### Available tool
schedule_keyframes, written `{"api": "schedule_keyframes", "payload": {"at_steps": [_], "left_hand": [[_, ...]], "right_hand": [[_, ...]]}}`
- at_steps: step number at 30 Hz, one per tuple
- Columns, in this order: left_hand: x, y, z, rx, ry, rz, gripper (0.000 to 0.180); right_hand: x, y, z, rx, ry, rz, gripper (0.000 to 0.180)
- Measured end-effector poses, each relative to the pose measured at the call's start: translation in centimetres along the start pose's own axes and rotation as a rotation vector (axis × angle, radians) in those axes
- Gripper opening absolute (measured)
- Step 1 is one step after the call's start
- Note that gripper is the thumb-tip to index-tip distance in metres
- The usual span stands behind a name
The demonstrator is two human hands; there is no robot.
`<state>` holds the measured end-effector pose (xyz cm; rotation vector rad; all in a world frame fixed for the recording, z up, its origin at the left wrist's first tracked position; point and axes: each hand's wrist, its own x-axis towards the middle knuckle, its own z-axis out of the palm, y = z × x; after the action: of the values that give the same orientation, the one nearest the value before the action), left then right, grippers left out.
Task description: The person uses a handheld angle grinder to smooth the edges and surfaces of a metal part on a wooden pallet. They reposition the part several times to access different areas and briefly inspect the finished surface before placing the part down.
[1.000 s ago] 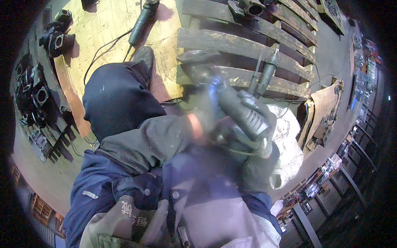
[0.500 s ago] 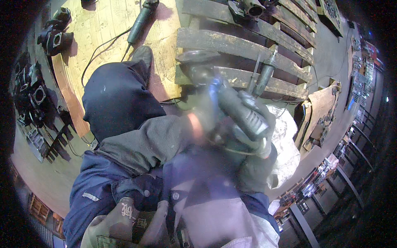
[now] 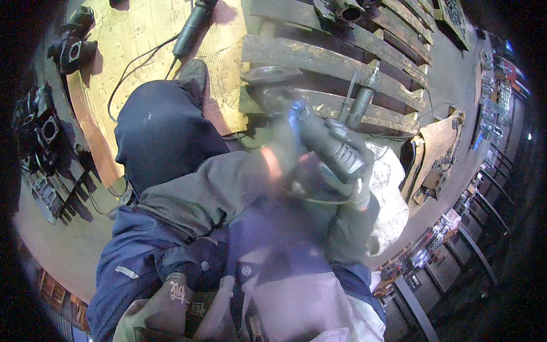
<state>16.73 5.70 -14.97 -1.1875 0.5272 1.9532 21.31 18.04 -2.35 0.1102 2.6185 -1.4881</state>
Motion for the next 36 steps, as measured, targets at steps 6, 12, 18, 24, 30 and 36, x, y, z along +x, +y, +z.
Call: {"api": "schedule_keyframes", "payload": {"at_steps": [6, 12, 18, 24, 30, 36], "left_hand": [[-1.9, 0.2, 0.8, 0.038, -0.070, 0.030, 0.078], [-4.5, 1.4, 2.0, 0.507, -0.069, 0.185, 0.084], [-6.5, 3.0, 2.7, 0.455, -0.071, 0.101, 0.085], [-6.0, 2.2, 2.5, 0.680, 0.031, 0.106, 0.063], [-2.6, 1.5, 1.8, 0.149, 0.076, -0.028, 0.061], [-2.1, 0.2, 1.8, 0.130, 0.025, -0.014, 0.070]], "right_hand": [[-1.4, -1.2, -0.7, 0.065, 0.041, -0.003, 0.077], [-1.8, -1.1, -2.0, 0.095, -0.001, -0.166, 0.079], [-2.4, -1.6, -1.9, -0.025, 0.041, -0.143, 0.079], [-1.9, -2.0, -1.5, 0.030, 0.053, -0.054, 0.077], [-0.9, -1.4, -1.1, -0.213, 0.003, 0.000, 0.069], [-1.7, -2.5, -0.7, -0.117, 0.054, 0.130, 0.071]]}}
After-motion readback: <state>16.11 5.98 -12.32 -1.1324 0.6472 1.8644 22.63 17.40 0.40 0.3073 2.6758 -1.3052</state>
